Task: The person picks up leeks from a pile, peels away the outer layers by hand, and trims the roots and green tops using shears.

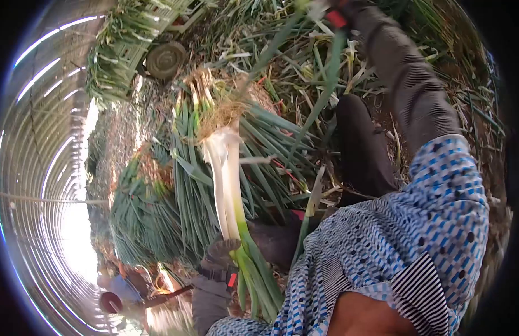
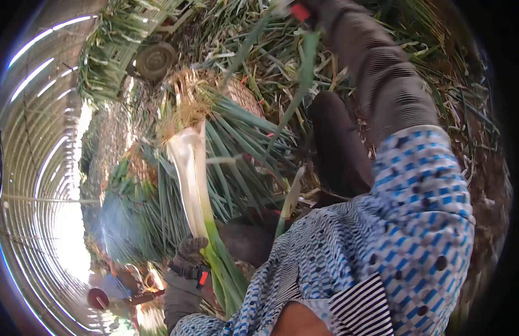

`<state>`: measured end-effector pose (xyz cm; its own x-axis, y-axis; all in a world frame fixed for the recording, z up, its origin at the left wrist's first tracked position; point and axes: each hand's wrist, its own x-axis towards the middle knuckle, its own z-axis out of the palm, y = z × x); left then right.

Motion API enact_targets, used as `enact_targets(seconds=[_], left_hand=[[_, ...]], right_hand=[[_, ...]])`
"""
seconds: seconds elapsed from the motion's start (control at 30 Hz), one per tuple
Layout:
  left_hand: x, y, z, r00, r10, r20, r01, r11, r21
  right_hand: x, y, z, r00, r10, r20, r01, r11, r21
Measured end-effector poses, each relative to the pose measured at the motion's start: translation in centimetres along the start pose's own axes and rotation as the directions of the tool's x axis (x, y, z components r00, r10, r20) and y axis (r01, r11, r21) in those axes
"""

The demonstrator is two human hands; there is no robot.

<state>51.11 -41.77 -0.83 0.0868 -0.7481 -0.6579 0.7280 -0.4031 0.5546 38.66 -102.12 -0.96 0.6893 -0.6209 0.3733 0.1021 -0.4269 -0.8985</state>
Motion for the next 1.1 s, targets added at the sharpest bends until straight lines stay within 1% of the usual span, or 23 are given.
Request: enact_targets(seconds=[0.13,0.2,0.23,0.3,0.37,0.4,0.43,0.5,0.53,0.6,0.63,0.67,0.7,0.73,0.77,0.8,0.83,0.9,0.93,0.97,1.0,1.03,1.1], left_hand=[[2.7,0.2,1.7,0.996,0.058,0.072,-0.057,0.998,-0.018],[4.1,0.3,1.9,0.998,0.06,0.036,-0.059,0.998,-0.002],[4.7,0.6,2.3,0.998,0.057,0.022,-0.057,0.998,0.005],[5.5,0.6,2.4,0.998,0.053,-0.028,-0.052,0.998,0.027],[6.5,0.6,1.5,0.999,0.044,-0.022,-0.042,0.994,0.102],[7.0,0.5,0.9,0.999,0.04,-0.02,-0.036,0.99,0.137],[7.4,0.2,0.1,0.999,0.034,-0.008,-0.032,0.983,0.181],[7.8,-0.3,-1.4,0.999,0.029,0.018,-0.033,0.962,0.272],[7.6,-0.6,-1.3,0.998,0.057,0.019,-0.06,0.96,0.272],[6.2,-1.2,0.0,0.993,0.113,0.013,-0.113,0.958,0.265],[4.7,-0.6,2.6,0.999,0.037,-0.009,-0.034,0.981,0.191],[4.1,-1.5,2.4,1.0,0.031,0.001,-0.031,0.98,0.199],[4.0,-1.6,1.8,0.999,0.046,0.024,-0.05,0.976,0.214],[4.1,-1.7,1.3,0.997,0.056,0.05,-0.066,0.971,0.23],[4.2,-1.8,0.8,0.997,0.024,0.075,-0.043,0.962,0.271],[4.1,-2.4,0.3,0.999,0.013,0.044,-0.026,0.951,0.307],[4.5,-2.5,-0.2,1.0,0.016,0.019,-0.022,0.936,0.351],[5.1,-2.3,0.2,0.998,0.065,-0.012,-0.053,0.889,0.455],[5.2,-2.4,0.4,0.998,0.069,-0.016,-0.052,0.873,0.484],[5.4,-2.4,0.3,0.997,0.074,-0.022,-0.052,0.856,0.515],[5.4,-2.3,0.4,0.996,0.079,-0.031,-0.049,0.836,0.546],[5.3,-2.5,0.5,0.994,0.101,-0.047,-0.054,0.803,0.593],[5.1,-2.8,0.1,0.987,0.138,-0.087,-0.04,0.718,0.695]], right_hand=[[-3.8,1.9,-6.2,0.99,0.134,0.037,-0.081,0.771,-0.632],[-5.0,2.3,-5.6,0.981,0.176,0.081,-0.049,0.628,-0.777],[-5.3,1.9,-4.1,0.98,0.154,0.126,-0.001,0.635,-0.773],[-5.7,0.4,2.3,0.961,0.049,0.271,0.122,0.805,-0.581],[-7.9,0.4,10.1,0.931,-0.108,0.348,0.163,0.978,-0.132],[-9.2,0.7,13.9,0.91,-0.202,0.361,0.162,0.977,0.139],[-11.5,-4.4,16.9,0.915,-0.058,0.399,-0.042,0.971,0.236],[-12.7,-7.2,21.2,0.851,0.136,0.508,-0.371,0.84,0.397],[-12.5,-5.4,21.8,0.911,-0.088,0.404,-0.142,0.851,0.506],[-10.4,-1.1,21.4,0.852,-0.506,0.137,0.315,0.703,0.637],[-8.3,0.4,17.0,0.81,-0.527,0.256,0.456,0.841,0.29],[-6.2,1.8,12.5,0.755,-0.54,0.371,0.605,0.792,-0.078],[-4.8,2.5,8.3,0.904,-0.412,0.116,0.381,0.898,0.222],[-2.6,2.2,4.9,0.989,0.136,0.049,-0.14,0.814,0.564],[-2.6,4.4,2.7,0.998,0.052,0.026,-0.056,0.981,0.186],[-2.6,6.9,0.4,0.999,-0.032,0.002,0.032,0.974,-0.226],[-2.6,7.5,0.6,0.997,-0.07,0.037,0.079,0.903,-0.421],[-4.3,5.2,2.8,0.968,-0.172,0.183,0.248,0.761,-0.599],[-7.6,1.8,6.9,0.929,-0.231,0.289,0.363,0.724,-0.586],[-9.8,1.2,10.3,0.827,-0.435,0.358,0.562,0.612,-0.556],[-12.3,0.2,13.4,0.846,-0.388,0.367,0.493,0.83,-0.26],[-13.7,0.1,16.0,0.855,-0.342,0.39,0.344,0.937,0.067],[-14.0,2.4,19.3,0.857,-0.29,0.426,0.178,0.943,0.283]])
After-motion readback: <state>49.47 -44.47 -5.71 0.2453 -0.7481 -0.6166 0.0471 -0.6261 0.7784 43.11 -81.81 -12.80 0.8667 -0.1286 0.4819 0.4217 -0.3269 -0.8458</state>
